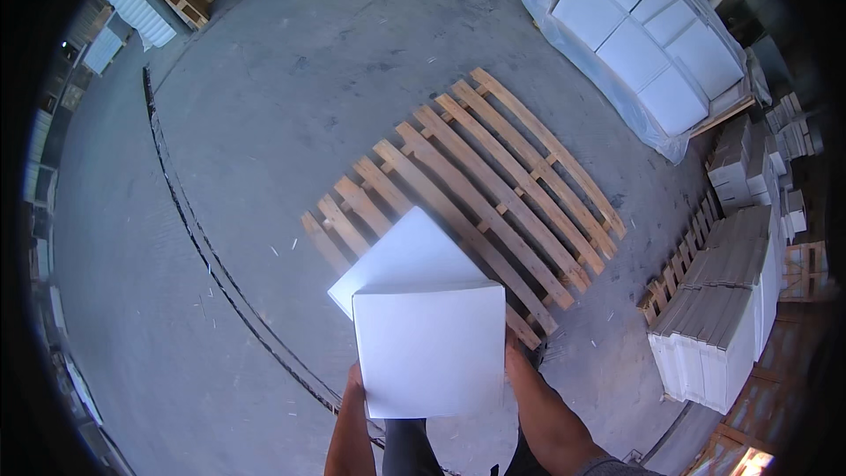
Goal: The person unwraps a large plastic-wrapped pallet of white rectangular panels using a utility knife, then repeatedly picks up individual panels and stacks them on a nearby wooden pallet. The person handles the panels one at a time and places them in a neat pile.
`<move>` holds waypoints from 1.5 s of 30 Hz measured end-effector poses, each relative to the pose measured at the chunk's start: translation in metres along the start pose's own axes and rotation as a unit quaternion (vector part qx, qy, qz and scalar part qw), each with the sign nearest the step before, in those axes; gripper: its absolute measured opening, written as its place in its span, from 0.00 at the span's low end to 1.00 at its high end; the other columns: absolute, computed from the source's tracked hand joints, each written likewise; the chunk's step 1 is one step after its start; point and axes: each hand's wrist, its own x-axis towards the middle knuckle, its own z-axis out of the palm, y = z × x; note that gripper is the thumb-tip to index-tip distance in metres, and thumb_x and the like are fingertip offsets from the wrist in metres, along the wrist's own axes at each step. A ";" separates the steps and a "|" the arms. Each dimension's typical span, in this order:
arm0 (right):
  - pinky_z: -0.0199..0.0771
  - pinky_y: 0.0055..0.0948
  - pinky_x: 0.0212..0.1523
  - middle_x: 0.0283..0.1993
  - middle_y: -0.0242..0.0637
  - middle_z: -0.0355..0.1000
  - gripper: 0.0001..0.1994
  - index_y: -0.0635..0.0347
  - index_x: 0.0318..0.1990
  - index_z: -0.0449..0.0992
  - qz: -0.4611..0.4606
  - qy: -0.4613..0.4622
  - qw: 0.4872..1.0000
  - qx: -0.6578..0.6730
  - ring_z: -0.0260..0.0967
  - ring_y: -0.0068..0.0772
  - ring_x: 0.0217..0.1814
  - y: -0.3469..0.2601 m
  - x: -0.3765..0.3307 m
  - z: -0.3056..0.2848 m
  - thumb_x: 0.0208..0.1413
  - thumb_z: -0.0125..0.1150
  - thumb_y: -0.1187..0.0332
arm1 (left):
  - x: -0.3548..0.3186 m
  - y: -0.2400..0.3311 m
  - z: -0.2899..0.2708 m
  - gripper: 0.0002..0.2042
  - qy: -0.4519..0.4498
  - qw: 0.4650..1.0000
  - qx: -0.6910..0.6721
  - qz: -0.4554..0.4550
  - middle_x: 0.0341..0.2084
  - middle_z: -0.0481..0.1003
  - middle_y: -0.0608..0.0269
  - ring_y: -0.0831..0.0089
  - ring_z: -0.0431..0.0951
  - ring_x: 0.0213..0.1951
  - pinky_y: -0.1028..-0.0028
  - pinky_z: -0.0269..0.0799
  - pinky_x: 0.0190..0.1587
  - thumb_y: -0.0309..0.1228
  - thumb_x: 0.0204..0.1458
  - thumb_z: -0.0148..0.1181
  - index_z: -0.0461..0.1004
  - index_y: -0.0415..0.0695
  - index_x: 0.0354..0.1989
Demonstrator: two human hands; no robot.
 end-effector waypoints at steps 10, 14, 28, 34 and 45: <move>0.70 0.31 0.45 0.47 0.42 0.72 0.22 0.63 0.54 0.69 0.038 0.012 0.999 -0.020 0.69 0.31 0.47 0.018 -0.003 -0.014 0.63 0.45 0.54 | -0.020 0.075 0.027 0.25 -0.073 0.973 0.065 0.211 0.45 0.74 0.50 0.65 0.73 0.45 0.68 0.68 0.50 0.38 0.54 0.53 0.66 0.32 0.55; 0.71 0.31 0.45 0.46 0.42 0.72 0.22 0.63 0.54 0.69 0.025 -0.002 0.999 -0.024 0.69 0.31 0.47 0.007 0.013 -0.009 0.63 0.45 0.54 | -0.011 0.071 0.031 0.24 -0.031 0.991 0.048 0.117 0.44 0.75 0.48 0.67 0.74 0.44 0.68 0.70 0.47 0.40 0.53 0.53 0.68 0.33 0.53; 0.71 0.32 0.43 0.46 0.42 0.72 0.22 0.62 0.54 0.69 0.011 -0.004 0.999 0.031 0.69 0.31 0.45 0.006 -0.046 -0.028 0.62 0.46 0.54 | -0.075 0.058 0.056 0.20 0.082 0.934 0.296 0.183 0.36 0.78 0.51 0.60 0.79 0.40 0.67 0.72 0.43 0.45 0.52 0.52 0.74 0.42 0.44; 0.72 0.32 0.42 0.45 0.42 0.72 0.22 0.62 0.54 0.69 0.017 0.057 0.993 0.101 0.69 0.31 0.45 0.011 -0.146 -0.076 0.62 0.46 0.54 | -0.105 0.061 0.093 0.19 -0.052 0.992 -0.006 0.115 0.36 0.78 0.53 0.61 0.79 0.37 0.66 0.76 0.38 0.40 0.56 0.48 0.73 0.39 0.47; 0.72 0.32 0.41 0.45 0.42 0.72 0.21 0.61 0.53 0.70 0.004 0.136 0.959 0.248 0.70 0.31 0.44 -0.049 -0.355 -0.164 0.62 0.47 0.54 | -0.254 0.130 0.232 0.20 -0.136 0.980 -0.140 -0.028 0.39 0.77 0.53 0.59 0.78 0.40 0.64 0.76 0.39 0.41 0.60 0.42 0.71 0.38 0.49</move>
